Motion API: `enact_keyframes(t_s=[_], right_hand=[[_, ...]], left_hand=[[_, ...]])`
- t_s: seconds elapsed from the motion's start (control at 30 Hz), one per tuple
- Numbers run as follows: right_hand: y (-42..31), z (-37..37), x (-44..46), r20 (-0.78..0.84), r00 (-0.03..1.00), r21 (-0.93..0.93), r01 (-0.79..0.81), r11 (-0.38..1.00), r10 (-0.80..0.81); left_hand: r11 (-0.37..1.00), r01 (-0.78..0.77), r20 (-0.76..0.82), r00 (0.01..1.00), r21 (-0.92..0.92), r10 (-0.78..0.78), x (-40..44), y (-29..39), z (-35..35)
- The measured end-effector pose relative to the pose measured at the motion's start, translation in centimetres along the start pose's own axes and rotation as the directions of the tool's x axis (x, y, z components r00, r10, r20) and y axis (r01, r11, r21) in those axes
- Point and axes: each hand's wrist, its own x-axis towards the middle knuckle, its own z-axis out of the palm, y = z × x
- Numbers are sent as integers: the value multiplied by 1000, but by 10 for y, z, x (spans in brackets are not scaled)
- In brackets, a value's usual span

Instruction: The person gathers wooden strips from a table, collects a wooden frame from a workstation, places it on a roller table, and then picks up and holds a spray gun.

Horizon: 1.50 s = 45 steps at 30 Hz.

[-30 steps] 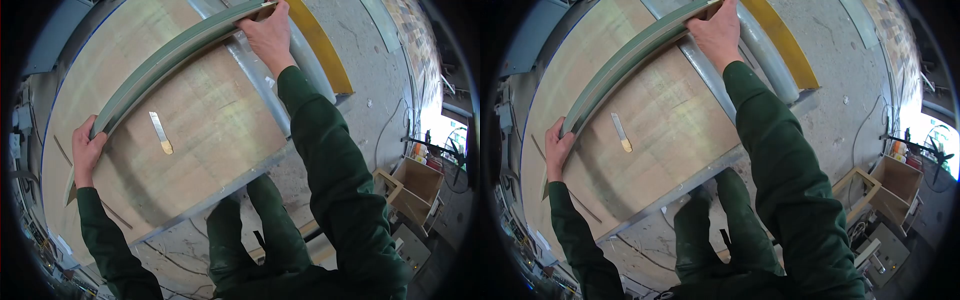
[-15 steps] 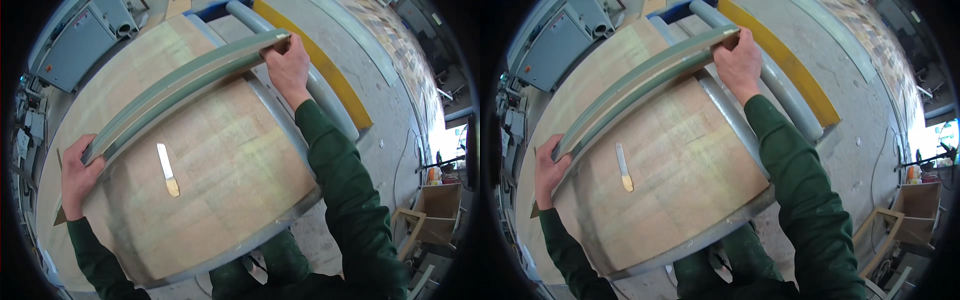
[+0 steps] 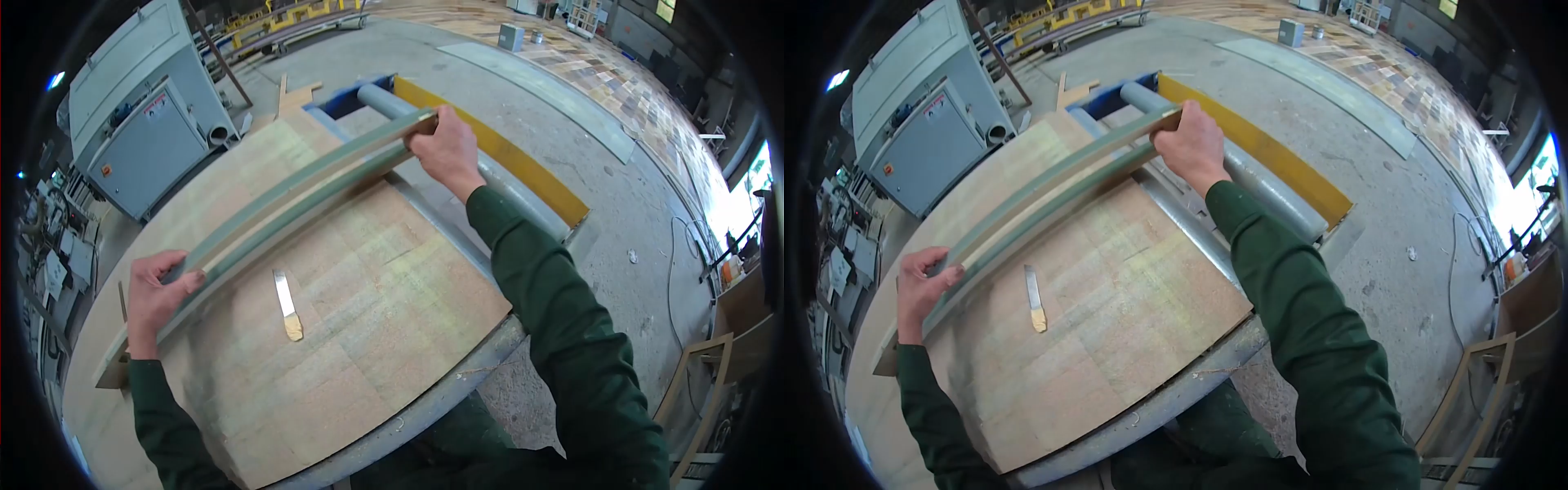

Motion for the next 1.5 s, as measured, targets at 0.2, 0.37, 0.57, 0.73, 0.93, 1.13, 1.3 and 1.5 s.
enact_keyframes(t_s=[0.2, 0.37, 0.57, 0.73, 0.93, 1.13, 1.3, 1.5], right_hand=[[1, -3, 2, 55, 998, 70, 14, 997, -18], [50, -15, 13, 292, 954, 492, -84, 866, -74], [26, -18, 4, 367, 926, 321, -36, 946, -89], [10, -3, -4, 73, 996, 52, 55, 997, -59], [3, -3, -6, 80, 997, -36, 22, 999, -20], [4, 0, -3, 91, 996, -65, 2, 998, 4], [-2, -5, -10, 46, 999, 8, 9, 1000, -9], [-7, 0, -5, 46, 999, -10, 11, 1000, -11]], left_hand=[[998, -13, -9, 1000, -66, 12, -1, 5, 0], [998, 19, 8, 1000, -60, -19, 1, -1, -1], [992, 26, -4, 1000, -121, -26, 2, -2, 0], [992, 34, 11, 999, -121, -33, 3, 1, 1], [990, 75, 27, 997, -120, -72, 2, 7, -2], [995, 49, 29, 998, -86, -47, 2, 2, -3], [996, 23, 14, 1000, -85, -21, 1, -2, -3], [997, 20, 1, 1000, -79, -20, 0, -2, -3]])
